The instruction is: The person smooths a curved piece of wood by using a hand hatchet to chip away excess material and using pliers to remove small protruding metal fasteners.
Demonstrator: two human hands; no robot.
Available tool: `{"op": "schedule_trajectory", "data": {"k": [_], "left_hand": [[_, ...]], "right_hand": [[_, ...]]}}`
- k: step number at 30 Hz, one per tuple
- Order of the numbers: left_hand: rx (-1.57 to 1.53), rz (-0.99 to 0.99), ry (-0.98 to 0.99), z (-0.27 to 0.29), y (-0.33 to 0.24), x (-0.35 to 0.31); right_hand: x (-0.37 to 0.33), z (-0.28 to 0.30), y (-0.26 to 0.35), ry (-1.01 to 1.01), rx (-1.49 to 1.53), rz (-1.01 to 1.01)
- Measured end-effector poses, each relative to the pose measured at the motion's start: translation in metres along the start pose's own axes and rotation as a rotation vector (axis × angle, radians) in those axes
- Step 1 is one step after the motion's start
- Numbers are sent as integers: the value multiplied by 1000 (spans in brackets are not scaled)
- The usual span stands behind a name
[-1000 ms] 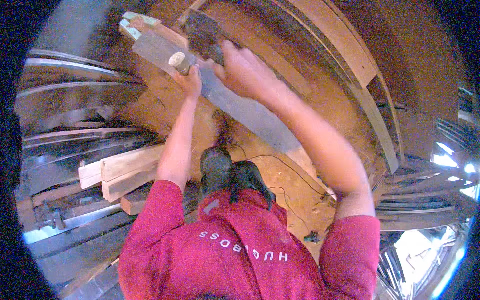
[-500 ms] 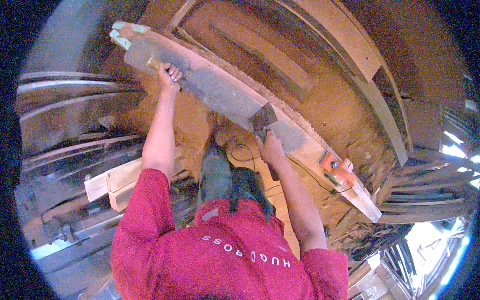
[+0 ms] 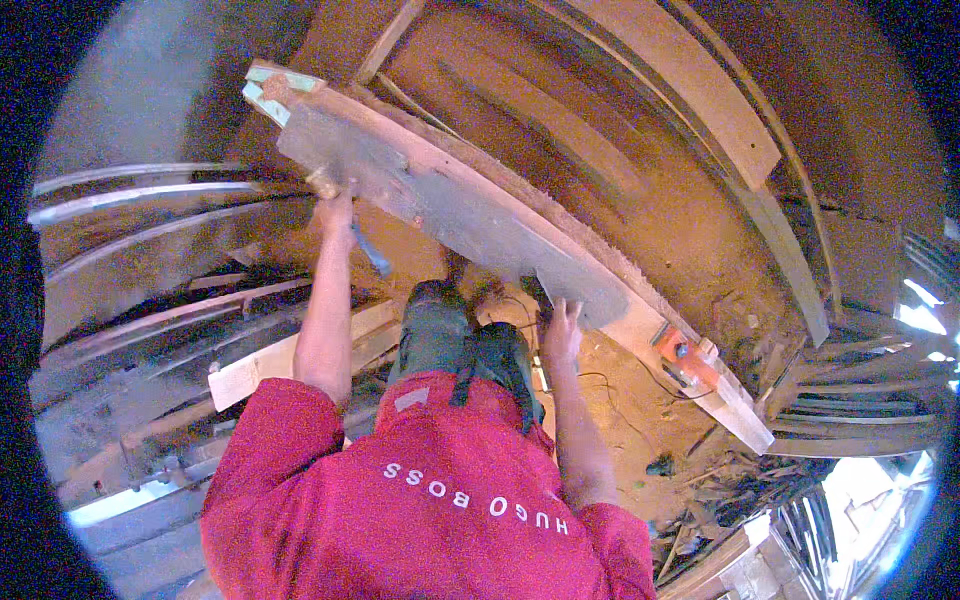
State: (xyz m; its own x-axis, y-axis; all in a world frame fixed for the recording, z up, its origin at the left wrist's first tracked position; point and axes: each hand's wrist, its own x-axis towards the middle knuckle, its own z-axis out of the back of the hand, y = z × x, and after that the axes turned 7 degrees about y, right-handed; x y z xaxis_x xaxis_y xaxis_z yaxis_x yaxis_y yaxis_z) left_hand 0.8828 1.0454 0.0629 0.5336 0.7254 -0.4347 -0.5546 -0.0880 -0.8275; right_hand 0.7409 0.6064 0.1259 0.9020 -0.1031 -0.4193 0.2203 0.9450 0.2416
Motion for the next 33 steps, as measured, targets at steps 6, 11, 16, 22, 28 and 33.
{"op": "schedule_trajectory", "data": {"k": [6, 11, 16, 22, 28, 33], "left_hand": [[315, 69, -162, -31, 19, 19], [344, -92, -118, -43, 17, 28], [264, -48, -51, -52, 13, 27], [208, -427, 365, -23, -56, -76], [450, -796, 1151, -41, -55, -190], [263, -1200, 1222, -89, -59, -230]], "right_hand": [[21, 20, -2, 36, -64, 59], [33, 25, 3, -42, 14, 211], [40, 18, -3, -59, 65, 197], [33, 26, 15, -50, 155, 166], [-2, 4, 7, -50, 394, -79], [-44, 10, -1, -159, 605, -207]]}}
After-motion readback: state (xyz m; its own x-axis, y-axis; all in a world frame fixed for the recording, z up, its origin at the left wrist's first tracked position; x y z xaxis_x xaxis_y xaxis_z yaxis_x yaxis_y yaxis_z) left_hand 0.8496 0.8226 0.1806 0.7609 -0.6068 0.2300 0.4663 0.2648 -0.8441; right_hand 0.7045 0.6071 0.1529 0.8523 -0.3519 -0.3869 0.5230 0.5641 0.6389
